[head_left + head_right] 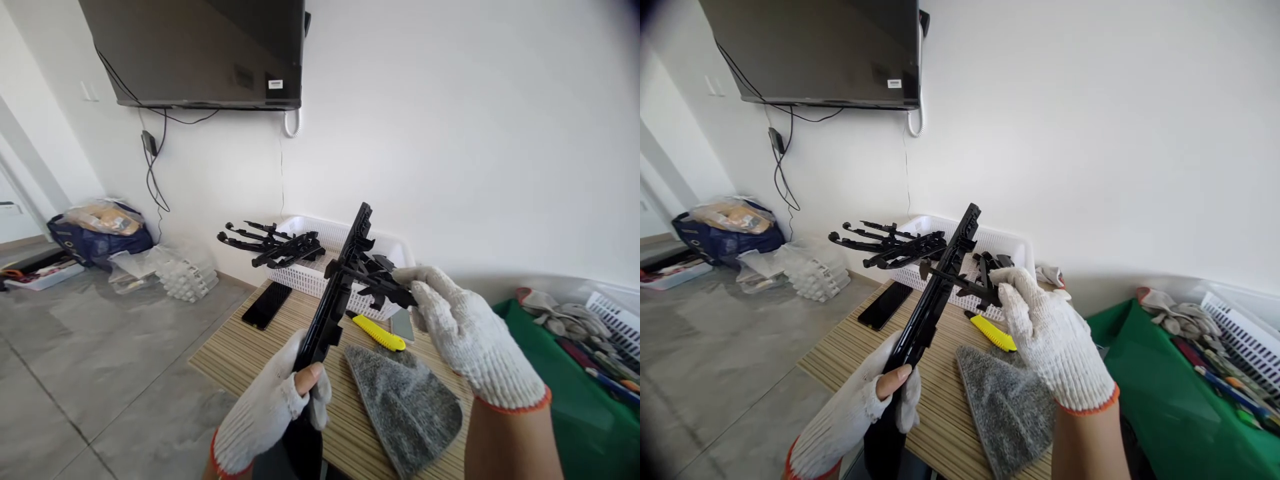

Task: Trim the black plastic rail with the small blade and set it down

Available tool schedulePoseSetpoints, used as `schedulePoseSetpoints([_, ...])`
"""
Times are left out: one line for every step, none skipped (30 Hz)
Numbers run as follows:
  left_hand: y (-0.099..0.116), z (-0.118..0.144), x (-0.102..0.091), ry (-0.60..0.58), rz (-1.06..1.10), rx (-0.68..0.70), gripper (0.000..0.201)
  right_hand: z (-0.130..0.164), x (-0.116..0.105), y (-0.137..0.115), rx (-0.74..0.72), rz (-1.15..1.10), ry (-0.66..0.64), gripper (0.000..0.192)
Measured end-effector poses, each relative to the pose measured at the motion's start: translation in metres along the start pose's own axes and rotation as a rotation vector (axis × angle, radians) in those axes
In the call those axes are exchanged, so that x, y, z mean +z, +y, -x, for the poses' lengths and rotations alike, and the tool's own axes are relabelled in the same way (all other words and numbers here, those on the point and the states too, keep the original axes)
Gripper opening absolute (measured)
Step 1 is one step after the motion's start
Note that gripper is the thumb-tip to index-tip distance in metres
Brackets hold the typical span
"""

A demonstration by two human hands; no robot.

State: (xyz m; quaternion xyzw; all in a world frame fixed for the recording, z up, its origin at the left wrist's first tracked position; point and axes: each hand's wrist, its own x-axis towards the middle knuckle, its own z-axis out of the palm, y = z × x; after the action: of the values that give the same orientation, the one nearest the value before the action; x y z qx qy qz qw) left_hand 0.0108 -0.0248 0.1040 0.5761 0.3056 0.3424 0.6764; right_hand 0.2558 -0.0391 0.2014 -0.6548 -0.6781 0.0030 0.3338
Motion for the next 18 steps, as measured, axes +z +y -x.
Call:
schedulePoseSetpoints([-0.001, 0.001, -0.001, -0.002, 0.017, 0.004, 0.034, 0.0, 0.002, 0.0, -0.014, -0.012, -0.019, 0.057])
schedulePoseSetpoints([-0.001, 0.002, -0.001, -0.003, 0.038, 0.007, 0.035, 0.0, 0.004, 0.001, -0.03, -0.018, -0.033, 0.054])
schedulePoseSetpoints([-0.001, 0.002, -0.001, -0.001, 0.059, 0.011, 0.035, 0.0, 0.007, 0.001, -0.052, -0.019, -0.037, 0.052])
schedulePoseSetpoints([-0.001, 0.003, -0.001, 0.004, 0.074, 0.017, 0.035, 0.0, 0.009, 0.002, -0.078, -0.013, -0.029, 0.05])
schedulePoseSetpoints([-0.001, 0.003, -0.001, 0.012, 0.084, 0.022, 0.035, 0.0, 0.011, 0.003, -0.103, -0.003, -0.015, 0.048])
schedulePoseSetpoints([-0.001, 0.004, -0.001, 0.02, 0.094, 0.027, 0.035, 0.0, 0.012, 0.004, -0.121, 0.007, 0.005, 0.047])
schedulePoseSetpoints([-0.001, 0.005, -0.001, 0.021, 0.104, 0.034, 0.035, 0.0, 0.014, 0.004, -0.128, 0.013, 0.023, 0.045])
schedulePoseSetpoints([-0.001, 0.005, -0.002, 0.014, 0.11, 0.04, 0.035, 0.0, 0.015, 0.005, -0.12, 0.015, 0.037, 0.044])
schedulePoseSetpoints([-0.001, 0.006, -0.002, 0.005, 0.114, 0.044, 0.035, 0.0, 0.016, 0.005, -0.096, 0.015, 0.045, 0.043])
schedulePoseSetpoints([-0.001, 0.006, -0.003, -0.005, 0.115, 0.047, 0.034, 0.0, 0.017, 0.006, -0.062, 0.011, 0.047, 0.044])
schedulePoseSetpoints([-0.001, 0.007, -0.003, -0.013, 0.112, 0.048, 0.034, 0.0, 0.018, 0.006, -0.031, 0.007, 0.052, 0.046])
schedulePoseSetpoints([-0.001, 0.007, -0.004, -0.016, 0.105, 0.05, 0.033, 0.0, 0.019, 0.007, -0.008, 0.004, 0.063, 0.048])
schedulePoseSetpoints([-0.001, 0.007, -0.004, -0.012, 0.097, 0.051, 0.033, -0.001, 0.02, 0.007, 0.005, 0.004, 0.078, 0.049])
schedulePoseSetpoints([-0.001, 0.007, -0.005, -0.005, 0.088, 0.052, 0.034, -0.001, 0.021, 0.007, 0.012, 0.007, 0.094, 0.049])
schedulePoseSetpoints([-0.001, 0.007, -0.005, 0.002, 0.082, 0.052, 0.034, -0.001, 0.022, 0.006, 0.016, 0.011, 0.109, 0.049])
schedulePoseSetpoints([-0.001, 0.007, -0.005, 0.008, 0.081, 0.051, 0.036, -0.001, 0.024, 0.005, 0.022, 0.011, 0.118, 0.049])
schedulePoseSetpoints([-0.001, 0.007, -0.005, 0.011, 0.089, 0.047, 0.037, -0.001, 0.025, 0.003, 0.033, 0.006, 0.12, 0.049])
schedulePoseSetpoints([-0.001, 0.007, -0.005, 0.014, 0.106, 0.045, 0.038, -0.001, 0.027, 0.001, 0.049, -0.004, 0.115, 0.048])
